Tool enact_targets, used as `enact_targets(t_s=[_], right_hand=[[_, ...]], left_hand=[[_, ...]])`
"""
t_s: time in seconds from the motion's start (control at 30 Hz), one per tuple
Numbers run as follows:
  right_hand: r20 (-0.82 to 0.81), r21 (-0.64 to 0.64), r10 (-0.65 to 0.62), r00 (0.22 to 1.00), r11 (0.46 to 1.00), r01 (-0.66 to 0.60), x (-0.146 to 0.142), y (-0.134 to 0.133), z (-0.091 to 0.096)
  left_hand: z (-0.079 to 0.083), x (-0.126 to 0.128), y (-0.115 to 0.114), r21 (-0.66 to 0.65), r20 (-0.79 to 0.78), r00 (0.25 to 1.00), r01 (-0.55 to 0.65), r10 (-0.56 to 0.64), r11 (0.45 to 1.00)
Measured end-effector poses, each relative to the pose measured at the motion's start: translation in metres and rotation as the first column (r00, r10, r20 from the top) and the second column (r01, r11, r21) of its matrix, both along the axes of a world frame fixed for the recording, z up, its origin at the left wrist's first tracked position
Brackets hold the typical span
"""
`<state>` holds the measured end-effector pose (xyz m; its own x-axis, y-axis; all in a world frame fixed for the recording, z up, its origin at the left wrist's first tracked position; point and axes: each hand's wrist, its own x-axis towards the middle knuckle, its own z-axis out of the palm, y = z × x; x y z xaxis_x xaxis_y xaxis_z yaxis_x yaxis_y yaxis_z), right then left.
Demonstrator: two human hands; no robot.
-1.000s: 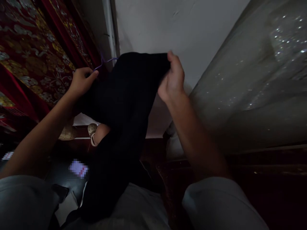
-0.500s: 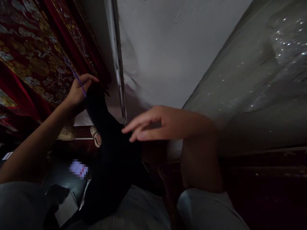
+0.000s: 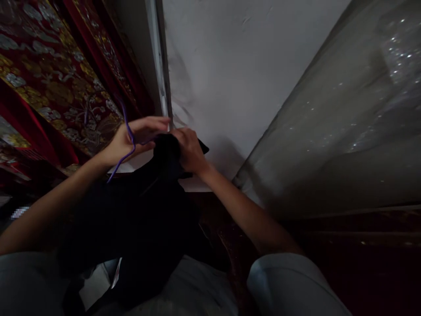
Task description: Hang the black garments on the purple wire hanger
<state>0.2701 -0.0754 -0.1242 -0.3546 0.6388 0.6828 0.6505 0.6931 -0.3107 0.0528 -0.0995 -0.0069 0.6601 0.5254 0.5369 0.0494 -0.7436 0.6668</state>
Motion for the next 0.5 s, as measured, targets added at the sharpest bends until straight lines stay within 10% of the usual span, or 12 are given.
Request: enact_targets(t_s=[0.27, 0.4, 0.5], right_hand=[[-0.114, -0.021, -0.403, 0.908, 0.915, 0.404, 0.082, -0.005, 0.044], [-0.110, -0.074, -0.437, 0.893, 0.899, 0.431, 0.073, -0.004, 0.075], [-0.055, -0.084, -0.432, 0.900, 0.901, 0.427, 0.057, -0.006, 0.086]], left_hand=[[0.053, -0.063, -0.005, 0.254, 0.281, 0.848, -0.517, 0.449, 0.817], [0.024, -0.027, -0.041, 0.674, 0.008, 0.845, -0.400, 0.535, 0.621], [-0.015, 0.004, -0.050, 0.706, -0.402, 0.670, -0.208, 0.624, 0.677]])
